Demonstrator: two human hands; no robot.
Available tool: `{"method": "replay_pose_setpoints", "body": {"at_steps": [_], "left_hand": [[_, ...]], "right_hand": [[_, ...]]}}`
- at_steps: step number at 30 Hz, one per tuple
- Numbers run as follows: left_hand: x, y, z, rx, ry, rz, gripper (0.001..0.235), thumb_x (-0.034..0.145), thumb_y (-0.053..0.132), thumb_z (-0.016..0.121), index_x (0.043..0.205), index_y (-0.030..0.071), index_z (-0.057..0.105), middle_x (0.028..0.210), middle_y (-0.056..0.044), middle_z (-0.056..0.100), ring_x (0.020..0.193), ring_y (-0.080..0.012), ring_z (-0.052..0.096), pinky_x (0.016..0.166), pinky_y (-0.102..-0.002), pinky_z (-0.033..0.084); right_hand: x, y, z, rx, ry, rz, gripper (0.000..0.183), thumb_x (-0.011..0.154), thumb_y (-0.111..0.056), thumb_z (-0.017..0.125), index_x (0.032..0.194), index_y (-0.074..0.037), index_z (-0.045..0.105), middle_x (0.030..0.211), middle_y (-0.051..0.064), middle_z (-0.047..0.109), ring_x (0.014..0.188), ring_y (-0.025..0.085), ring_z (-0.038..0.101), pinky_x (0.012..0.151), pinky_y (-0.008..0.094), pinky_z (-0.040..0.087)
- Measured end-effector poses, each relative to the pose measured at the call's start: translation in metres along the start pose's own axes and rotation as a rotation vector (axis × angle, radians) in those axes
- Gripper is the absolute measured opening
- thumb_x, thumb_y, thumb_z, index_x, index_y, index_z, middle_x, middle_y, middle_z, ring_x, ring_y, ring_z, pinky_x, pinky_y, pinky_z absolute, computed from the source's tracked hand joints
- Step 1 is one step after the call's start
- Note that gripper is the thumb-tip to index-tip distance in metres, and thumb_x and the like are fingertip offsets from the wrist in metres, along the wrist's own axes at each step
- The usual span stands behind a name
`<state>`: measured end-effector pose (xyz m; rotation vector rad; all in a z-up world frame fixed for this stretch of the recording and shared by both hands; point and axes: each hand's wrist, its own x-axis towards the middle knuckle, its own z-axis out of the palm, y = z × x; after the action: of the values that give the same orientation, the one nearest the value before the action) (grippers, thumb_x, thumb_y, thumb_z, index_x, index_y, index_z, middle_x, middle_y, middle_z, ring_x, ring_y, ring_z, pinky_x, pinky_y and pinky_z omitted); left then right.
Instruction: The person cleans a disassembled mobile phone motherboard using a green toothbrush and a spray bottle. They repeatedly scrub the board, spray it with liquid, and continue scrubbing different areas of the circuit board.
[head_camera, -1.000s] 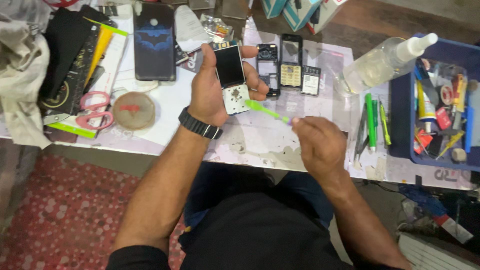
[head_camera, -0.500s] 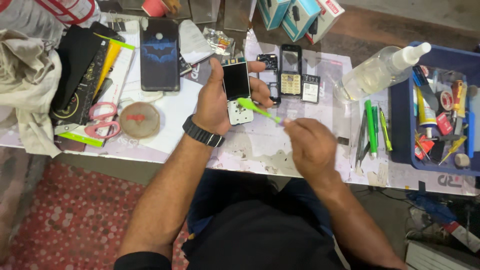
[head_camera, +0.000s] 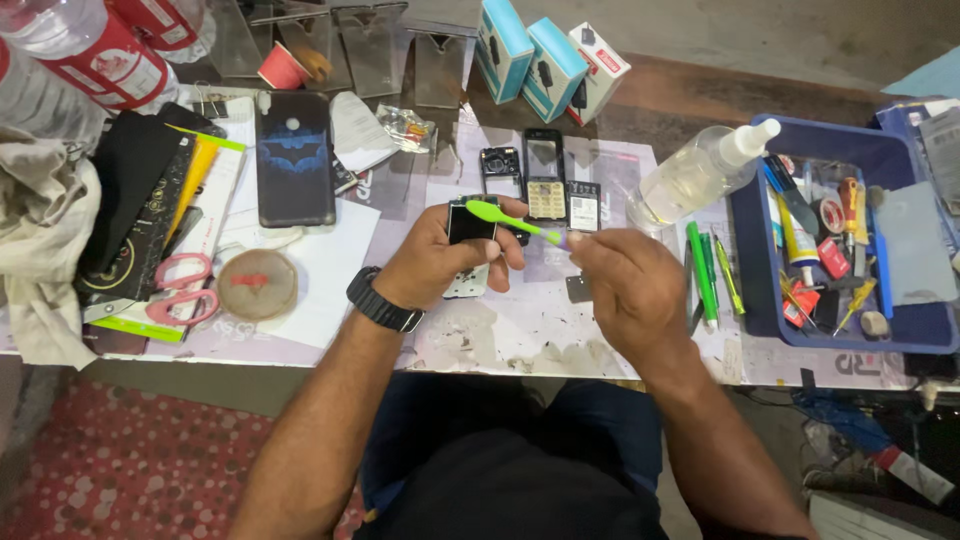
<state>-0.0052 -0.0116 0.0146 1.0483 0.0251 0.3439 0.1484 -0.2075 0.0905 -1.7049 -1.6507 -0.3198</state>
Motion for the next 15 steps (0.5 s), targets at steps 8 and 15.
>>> {"method": "replay_pose_setpoints", "body": {"at_steps": [8, 15], "left_hand": [[0.002, -0.004, -0.003, 0.06, 0.005, -0.005, 0.038, 0.096, 0.002, 0.061, 0.132, -0.009, 0.057, 0.097, -0.016, 0.074, 0.075, -0.0193, 0.072, 0.074, -0.032, 0.061], [0.002, -0.008, -0.005, 0.03, 0.043, 0.037, 0.031, 0.097, 0.003, 0.063, 0.122, -0.014, 0.062, 0.101, -0.02, 0.075, 0.078, -0.0219, 0.072, 0.076, -0.033, 0.061]], "right_hand": [[0.009, 0.011, 0.004, 0.002, 0.022, -0.032, 0.015, 0.094, 0.006, 0.072, 0.104, -0.004, 0.069, 0.097, 0.011, 0.072, 0.085, 0.027, 0.072, 0.073, 0.038, 0.055], [-0.001, 0.016, 0.005, 0.156, -0.01, 0.098, 0.024, 0.093, 0.008, 0.07, 0.114, -0.003, 0.07, 0.098, 0.012, 0.073, 0.087, 0.023, 0.073, 0.074, 0.032, 0.058]]}}
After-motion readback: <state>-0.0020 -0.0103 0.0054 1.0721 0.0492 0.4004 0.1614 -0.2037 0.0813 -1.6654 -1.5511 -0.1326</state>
